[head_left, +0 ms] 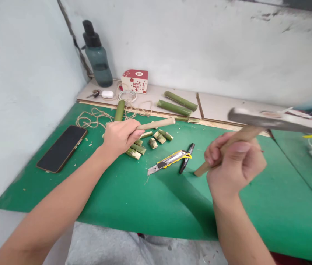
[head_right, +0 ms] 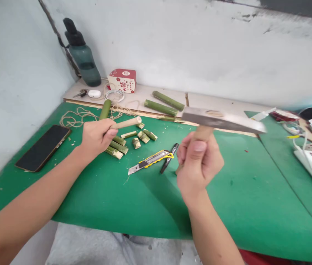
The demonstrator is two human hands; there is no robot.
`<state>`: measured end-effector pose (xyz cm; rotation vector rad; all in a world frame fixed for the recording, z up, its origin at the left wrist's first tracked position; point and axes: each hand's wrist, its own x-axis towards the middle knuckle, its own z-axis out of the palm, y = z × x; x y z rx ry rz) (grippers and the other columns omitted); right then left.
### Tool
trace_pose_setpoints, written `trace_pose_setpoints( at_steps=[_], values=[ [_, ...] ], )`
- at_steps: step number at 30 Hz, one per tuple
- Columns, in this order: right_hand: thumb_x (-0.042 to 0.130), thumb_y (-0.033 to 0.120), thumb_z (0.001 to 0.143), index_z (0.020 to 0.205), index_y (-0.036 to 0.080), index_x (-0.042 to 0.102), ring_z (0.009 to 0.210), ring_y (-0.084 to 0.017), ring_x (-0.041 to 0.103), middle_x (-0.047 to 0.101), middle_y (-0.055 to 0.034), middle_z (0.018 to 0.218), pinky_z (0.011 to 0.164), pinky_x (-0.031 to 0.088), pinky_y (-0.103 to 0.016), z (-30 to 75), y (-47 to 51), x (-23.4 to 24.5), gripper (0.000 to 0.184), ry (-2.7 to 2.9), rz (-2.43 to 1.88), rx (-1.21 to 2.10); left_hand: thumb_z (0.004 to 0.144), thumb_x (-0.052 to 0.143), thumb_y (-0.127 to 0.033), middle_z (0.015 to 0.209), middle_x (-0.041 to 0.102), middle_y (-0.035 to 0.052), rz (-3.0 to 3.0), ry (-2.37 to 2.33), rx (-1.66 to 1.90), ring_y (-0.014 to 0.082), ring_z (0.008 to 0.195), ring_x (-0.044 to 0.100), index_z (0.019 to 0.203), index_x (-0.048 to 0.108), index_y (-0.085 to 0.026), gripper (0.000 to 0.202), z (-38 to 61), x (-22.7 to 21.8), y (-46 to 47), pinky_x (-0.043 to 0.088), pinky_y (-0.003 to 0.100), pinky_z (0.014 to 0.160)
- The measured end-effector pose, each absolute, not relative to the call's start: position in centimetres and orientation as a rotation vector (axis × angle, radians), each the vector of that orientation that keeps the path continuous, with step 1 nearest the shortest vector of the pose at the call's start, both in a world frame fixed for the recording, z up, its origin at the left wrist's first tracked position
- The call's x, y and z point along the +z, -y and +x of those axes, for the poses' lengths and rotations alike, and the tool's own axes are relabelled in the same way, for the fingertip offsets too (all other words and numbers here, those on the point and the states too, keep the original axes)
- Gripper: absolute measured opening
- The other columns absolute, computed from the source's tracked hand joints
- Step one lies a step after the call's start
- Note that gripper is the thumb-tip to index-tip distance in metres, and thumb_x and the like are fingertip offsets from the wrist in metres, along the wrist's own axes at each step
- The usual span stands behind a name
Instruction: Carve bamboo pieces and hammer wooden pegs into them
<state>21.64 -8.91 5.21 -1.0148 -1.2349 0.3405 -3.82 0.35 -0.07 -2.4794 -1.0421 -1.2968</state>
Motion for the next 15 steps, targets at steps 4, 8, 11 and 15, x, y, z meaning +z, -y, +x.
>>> trace_pose_setpoints(
  at_steps=[4,8,11,15],
  values=[
    [0.056,0.048,0.103,0.081,0.02,0.062,0.048,-0.008,0.038,0.044,0.0052,0.06,0.046,0.029,-0.025,21.79,9.21,5.09,0.036,1.476,-1.248,0.45,0.109,0.041,-0.043,0.064,0.058,-0.0006,-2.492,1.002,-1.292,0.0116,0.055,0.05,0.08,0.06,-0.019,0.042,-3.93,-0.11,-0.37,0.033,0.027,0.056],
    [0.055,0.048,0.103,0.08,0.022,0.06,0.045,-0.009,0.037,0.042,0.0058,0.058,0.043,0.027,-0.025,21.86,9.22,5.55,0.035,1.205,-1.023,0.305,0.109,0.041,-0.042,0.063,0.057,-0.001,-2.49,0.992,-1.318,0.0111,0.054,0.049,0.079,0.059,-0.019,0.042,-3.9,0.03,-0.24,0.033,0.027,0.055],
    [0.053,0.046,0.105,0.078,0.021,0.059,0.048,-0.009,0.038,0.044,0.005,0.059,0.046,0.029,-0.025,21.95,9.26,5.69,0.037,1.399,-1.116,0.36,0.109,0.041,-0.044,0.064,0.059,-0.0006,-2.517,0.972,-1.291,0.0113,0.055,0.05,0.081,0.061,-0.019,0.042,-3.85,0.06,-0.19,0.034,0.027,0.056],
    [0.056,0.042,0.104,0.078,0.02,0.061,0.048,-0.008,0.038,0.045,0.0047,0.061,0.045,0.029,-0.025,22.11,9.15,5.6,0.034,1.408,-1.129,0.378,0.109,0.039,-0.044,0.062,0.056,-0.0005,-2.499,1.02,-1.299,0.0114,0.054,0.049,0.077,0.059,-0.019,0.045,-3.93,0.11,-0.26,0.032,0.027,0.055]
  ],
)
